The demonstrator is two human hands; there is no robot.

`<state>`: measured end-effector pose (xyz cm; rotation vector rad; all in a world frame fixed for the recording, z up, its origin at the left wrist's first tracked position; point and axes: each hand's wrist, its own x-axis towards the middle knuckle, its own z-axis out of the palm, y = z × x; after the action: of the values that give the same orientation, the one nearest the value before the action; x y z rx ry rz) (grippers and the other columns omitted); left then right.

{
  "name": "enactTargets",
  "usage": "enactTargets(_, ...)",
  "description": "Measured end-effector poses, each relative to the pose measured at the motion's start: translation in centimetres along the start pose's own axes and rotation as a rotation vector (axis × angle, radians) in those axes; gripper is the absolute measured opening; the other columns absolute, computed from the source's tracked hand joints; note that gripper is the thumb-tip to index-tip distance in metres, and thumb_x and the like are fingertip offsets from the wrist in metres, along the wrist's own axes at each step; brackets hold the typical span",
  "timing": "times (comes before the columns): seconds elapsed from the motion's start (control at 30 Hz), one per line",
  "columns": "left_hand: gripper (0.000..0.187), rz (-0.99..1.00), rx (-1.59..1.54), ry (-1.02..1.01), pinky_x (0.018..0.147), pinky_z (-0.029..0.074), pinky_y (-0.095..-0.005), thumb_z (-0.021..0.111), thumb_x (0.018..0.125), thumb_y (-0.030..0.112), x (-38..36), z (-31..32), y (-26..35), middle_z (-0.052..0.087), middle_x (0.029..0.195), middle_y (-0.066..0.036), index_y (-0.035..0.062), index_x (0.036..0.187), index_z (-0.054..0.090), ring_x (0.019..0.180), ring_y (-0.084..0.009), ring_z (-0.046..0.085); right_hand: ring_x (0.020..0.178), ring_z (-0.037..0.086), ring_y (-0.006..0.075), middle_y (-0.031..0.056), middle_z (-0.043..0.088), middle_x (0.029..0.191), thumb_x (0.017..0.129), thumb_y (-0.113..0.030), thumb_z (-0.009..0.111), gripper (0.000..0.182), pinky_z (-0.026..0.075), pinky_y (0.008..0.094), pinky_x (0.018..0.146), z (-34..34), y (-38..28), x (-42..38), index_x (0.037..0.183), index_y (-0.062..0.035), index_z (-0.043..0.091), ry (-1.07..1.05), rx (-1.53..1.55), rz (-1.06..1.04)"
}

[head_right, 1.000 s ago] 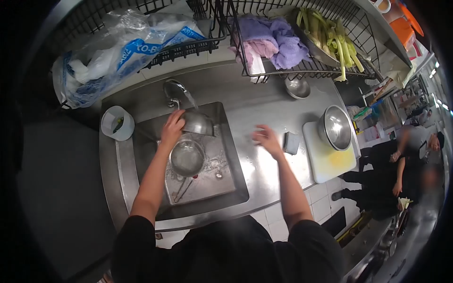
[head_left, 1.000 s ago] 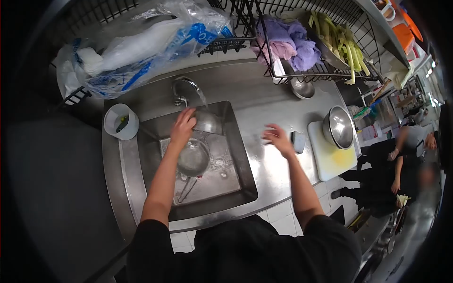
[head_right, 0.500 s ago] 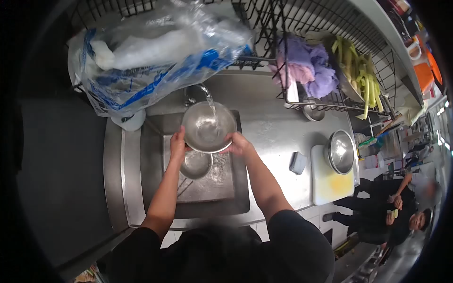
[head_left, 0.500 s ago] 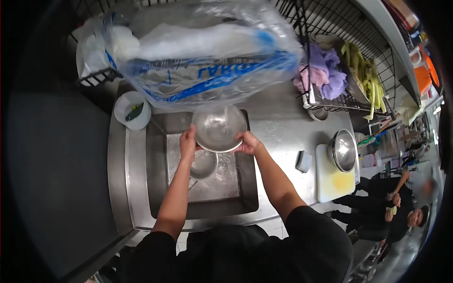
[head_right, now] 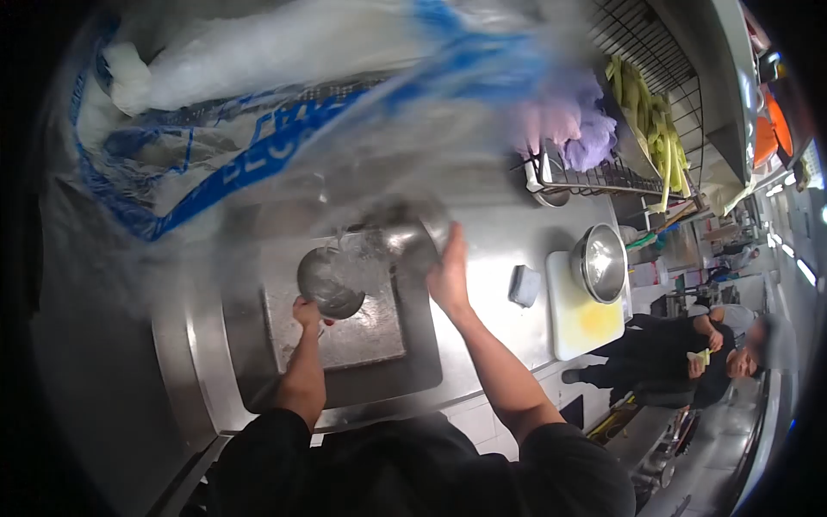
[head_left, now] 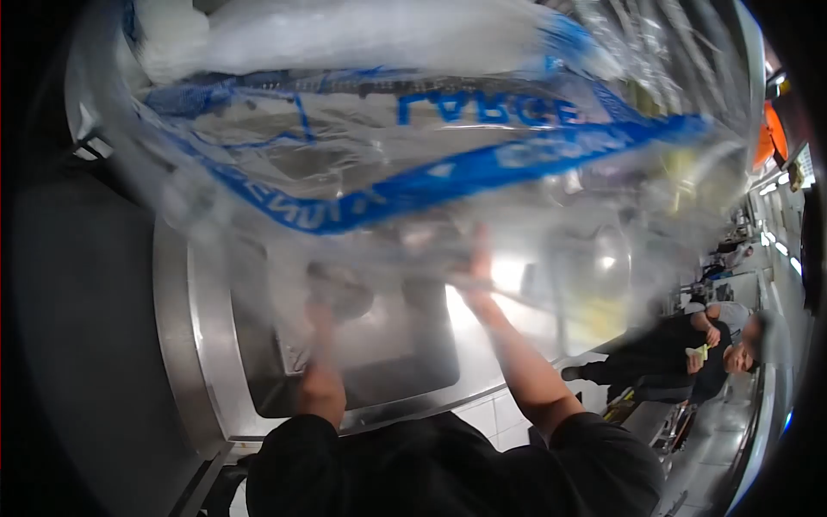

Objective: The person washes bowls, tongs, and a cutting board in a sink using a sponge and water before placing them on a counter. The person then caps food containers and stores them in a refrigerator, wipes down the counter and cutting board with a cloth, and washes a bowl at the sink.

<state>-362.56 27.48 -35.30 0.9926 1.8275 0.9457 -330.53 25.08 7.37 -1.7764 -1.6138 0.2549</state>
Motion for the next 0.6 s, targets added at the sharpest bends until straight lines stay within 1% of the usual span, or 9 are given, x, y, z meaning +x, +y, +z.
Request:
enactTargets(0.03,0.021,0.000,-0.151,0.025,0.071,0.051,-0.0320,0.055,0.083,-0.001,-0.9,-0.6,3.2,0.070,0.095,-0.010,0.0003,0.099,0.069,0.082,-0.0179,0.065,0.151,0.013,0.0410,0.0296,0.015,0.162,0.072,0.011,0.051,0.094,0.012,0.0463,0.123,-0.8,5.0,-1.3,0.157,0.0046,0.010,0.090,-0.008,-0.352)
enactTargets(0.07,0.023,-0.002,-0.301,0.048,0.064,0.050,-0.0298,0.050,0.082,-0.005,-2.9,-0.8,7.8,0.071,0.087,-0.006,0.0017,0.090,0.069,0.074,-0.0153,0.064,0.144,0.027,0.0430,0.0313,0.024,0.154,0.073,0.020,0.047,0.090,0.020,0.0443,0.121,-1.7,2.6,-1.2,0.154,0.0086,0.009,0.156,-0.090,0.031)
enactTargets(0.1,0.023,-0.026,-0.383,0.036,0.067,0.055,-0.0366,0.051,0.082,-0.006,-3.7,-1.9,10.6,0.070,0.092,-0.009,0.0006,0.097,0.067,0.078,-0.0213,0.067,0.143,0.028,0.0447,0.0323,0.026,0.152,0.074,0.021,0.047,0.087,0.021,0.0444,0.121,-3.8,1.2,-1.1,0.153,0.0103,0.012,0.201,-0.064,0.057)
enactTargets(0.2,0.031,-0.498,-0.640,-0.130,0.059,0.055,-0.0452,0.055,0.081,-0.005,-6.2,-5.5,21.1,0.068,0.097,-0.011,0.0026,0.110,0.062,0.080,-0.0282,0.068,0.137,0.036,0.0448,0.0327,0.032,0.147,0.082,0.016,0.050,0.077,0.027,0.0465,0.117,-7.8,0.6,-2.5,0.151,0.0111,0.016,0.231,-0.129,0.126)
enactTargets(0.33,0.039,-0.457,-0.669,-0.403,0.054,0.053,-0.0477,0.058,0.080,-0.002,-3.2,-3.6,22.3,0.067,0.101,-0.012,0.0047,0.119,0.059,0.077,-0.0296,0.067,0.134,0.038,0.0452,0.0323,0.034,0.145,0.084,0.014,0.051,0.076,0.029,0.0471,0.116,-9.6,0.6,-4.4,0.151,0.0086,0.015,0.283,-0.097,0.189)
enactTargets(0.43,0.027,-0.356,-0.567,-0.626,0.055,0.053,-0.0440,0.060,0.081,0.002,-1.6,-2.4,25.6,0.067,0.096,-0.010,0.0068,0.108,0.062,0.074,-0.0271,0.066,0.142,0.030,0.0460,0.0312,0.030,0.151,0.080,0.015,0.048,0.080,0.024,0.0469,0.119,-10.0,0.1,-5.6,0.153,0.0054,0.015,0.332,-0.023,0.238)
enactTargets(0.5,0.014,0.061,-0.376,-0.557,0.057,0.052,-0.0395,0.059,0.081,0.004,-1.8,-1.9,29.6,0.067,0.093,-0.009,0.0065,0.094,0.063,0.072,-0.0248,0.065,0.142,0.029,0.0461,0.0304,0.029,0.151,0.081,0.015,0.049,0.080,0.023,0.0471,0.119,-10.4,-0.7,-6.3,0.154,0.0046,0.015,0.375,-0.077,0.201)
enactTargets(0.53,0.014,0.069,-0.371,-0.563,0.057,0.052,-0.0395,0.059,0.081,0.004,-1.6,-2.2,31.9,0.067,0.093,-0.009,0.0065,0.094,0.063,0.072,-0.0248,0.065,0.142,0.029,0.0461,0.0304,0.029,0.151,0.081,0.015,0.049,0.080,0.023,0.0471,0.119,-10.5,-0.9,-6.6,0.154,0.0046,0.015,0.385,-0.075,0.206)
enactTargets(0.6,0.002,0.612,0.212,-0.409,0.061,0.055,-0.0393,0.059,0.083,0.005,-1.9,-3.6,37.3,0.071,0.104,-0.010,0.0051,0.082,0.060,0.078,-0.0287,0.069,0.142,0.030,0.0457,0.0296,0.030,0.151,0.081,0.015,0.049,0.081,0.023,0.0474,0.119,-10.8,-1.4,-7.1,0.154,0.0046,0.015,0.397,-0.097,0.188)
